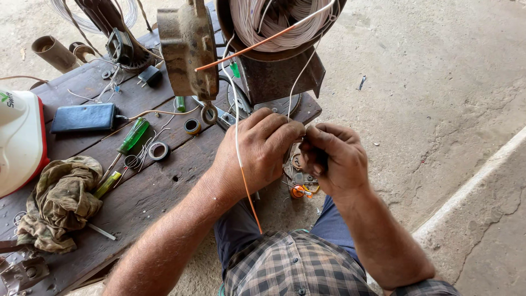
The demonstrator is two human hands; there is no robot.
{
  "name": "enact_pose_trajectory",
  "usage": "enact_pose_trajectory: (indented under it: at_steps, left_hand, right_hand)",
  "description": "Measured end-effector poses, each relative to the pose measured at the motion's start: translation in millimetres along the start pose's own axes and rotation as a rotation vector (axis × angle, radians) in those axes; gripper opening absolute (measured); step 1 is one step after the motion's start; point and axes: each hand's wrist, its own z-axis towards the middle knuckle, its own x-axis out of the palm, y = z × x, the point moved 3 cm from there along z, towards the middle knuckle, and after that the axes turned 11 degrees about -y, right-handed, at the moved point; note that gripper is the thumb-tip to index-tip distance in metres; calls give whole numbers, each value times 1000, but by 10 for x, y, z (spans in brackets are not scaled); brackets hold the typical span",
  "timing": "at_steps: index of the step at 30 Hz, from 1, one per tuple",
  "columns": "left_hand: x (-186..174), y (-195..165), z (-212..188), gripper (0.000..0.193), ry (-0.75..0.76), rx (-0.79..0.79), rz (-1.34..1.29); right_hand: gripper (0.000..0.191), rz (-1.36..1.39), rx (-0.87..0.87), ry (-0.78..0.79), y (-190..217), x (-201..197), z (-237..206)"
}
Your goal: The person sits at a workbench preparing electrical wires. They pull wire from a large spool, strip insulation from wire ends using pliers, twist the exposed strands by hand, and arrange the colored wires near a motor housing on the bench.
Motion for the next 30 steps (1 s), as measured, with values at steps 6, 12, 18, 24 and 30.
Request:
enact_pose_trajectory:
  at_steps: [6,12,18,24,30]
  left_hand:
    - [-46,42,-20,33,23,-61,-48]
    - [-46,47,-23,35,34,-42,-37]
    - [-12,15,-63,34,-56,-9,-16]
    - [9,32,-94,33,-74,31,-6]
    - [-5,46,-84,32,-25,6,-5]
  right_hand:
    - [25,-419,-547,-53,234,60,-19]
    - [27,-1181,-1519,132,600,306,-133]
    - [20,-983,-1139,74,485,309,-129]
    - [20,152,38,-29,-40,163,-175]
    - [22,-745,-946,24,322,108,-106]
